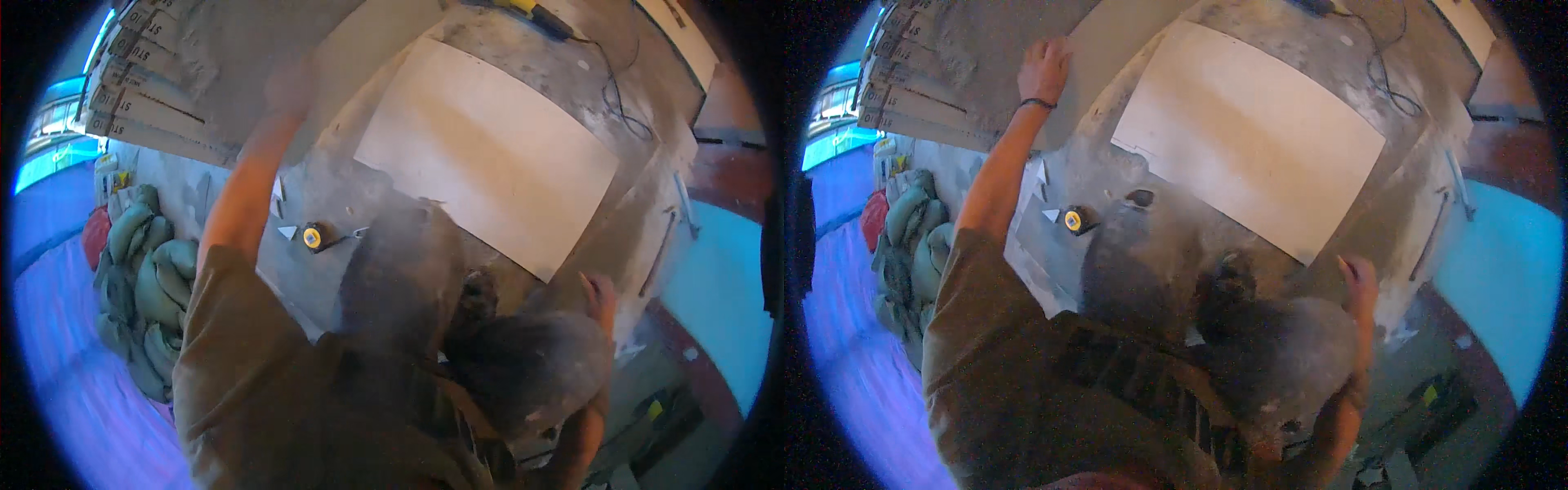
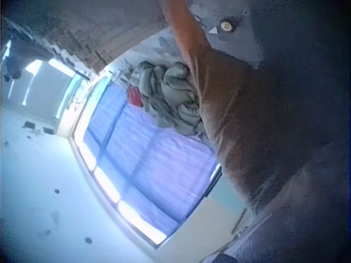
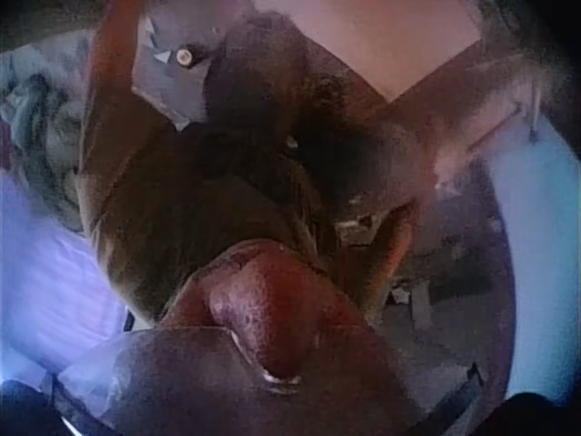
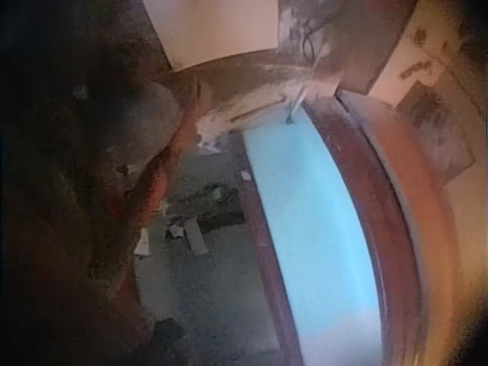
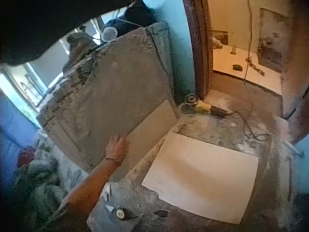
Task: The person measures a tile on the floor, marks it with a pencil, and then cuts the tile using an angle grinder.
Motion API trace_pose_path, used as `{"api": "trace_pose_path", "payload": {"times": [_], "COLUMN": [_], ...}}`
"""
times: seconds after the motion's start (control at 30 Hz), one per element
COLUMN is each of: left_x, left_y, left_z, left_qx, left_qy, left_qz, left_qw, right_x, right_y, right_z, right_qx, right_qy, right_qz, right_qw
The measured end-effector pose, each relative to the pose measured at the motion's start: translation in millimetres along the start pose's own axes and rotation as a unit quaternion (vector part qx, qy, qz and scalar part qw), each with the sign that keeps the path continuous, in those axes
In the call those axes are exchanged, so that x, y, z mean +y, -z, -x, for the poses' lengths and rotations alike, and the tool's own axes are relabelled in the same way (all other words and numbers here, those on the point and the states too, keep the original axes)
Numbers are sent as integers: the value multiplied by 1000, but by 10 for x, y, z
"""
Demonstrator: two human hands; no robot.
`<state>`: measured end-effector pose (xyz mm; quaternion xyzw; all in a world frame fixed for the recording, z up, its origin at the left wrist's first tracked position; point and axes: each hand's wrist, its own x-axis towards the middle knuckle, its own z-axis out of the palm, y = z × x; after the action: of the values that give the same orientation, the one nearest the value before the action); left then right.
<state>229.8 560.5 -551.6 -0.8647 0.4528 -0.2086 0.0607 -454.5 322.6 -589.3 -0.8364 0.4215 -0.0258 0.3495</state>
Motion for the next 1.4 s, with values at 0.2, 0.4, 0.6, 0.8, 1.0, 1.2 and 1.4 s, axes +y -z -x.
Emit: {"api": "trace_pose_path", "payload": {"times": [0.2, 0.4, 0.6, 0.8, 1.0, 1.2, 1.4], "left_x": [-256, 394, 213, -1159, -1933, -624, 1026], "left_y": [1175, 1413, 1518, 2324, 2135, 1670, 935], "left_z": [464, 704, 547, -1163, -2853, -1664, 449], "left_qx": [-286, -237, -158, 326, 218, 179, -509], "left_qy": [1, -36, 26, 4, -50, -14, -371], "left_qz": [256, 524, 317, 8, 183, 443, 298], "left_qw": [923, 818, 935, 945, 957, 878, 717], "right_x": [-1953, -3695, -4304, -2748, -972, -380, -784], "right_y": [-836, -1236, -1125, -353, 95, -172, -588], "right_z": [-1846, -2335, -2381, -2257, -1236, -941, -2662], "right_qx": [-199, -231, -214, -176, -64, -35, -20], "right_qy": [233, 466, 492, 401, 3, 38, 187], "right_qz": [-31, -107, -213, 41, -22, 73, 153], "right_qw": [951, 847, 816, 898, 998, 996, 970]}}
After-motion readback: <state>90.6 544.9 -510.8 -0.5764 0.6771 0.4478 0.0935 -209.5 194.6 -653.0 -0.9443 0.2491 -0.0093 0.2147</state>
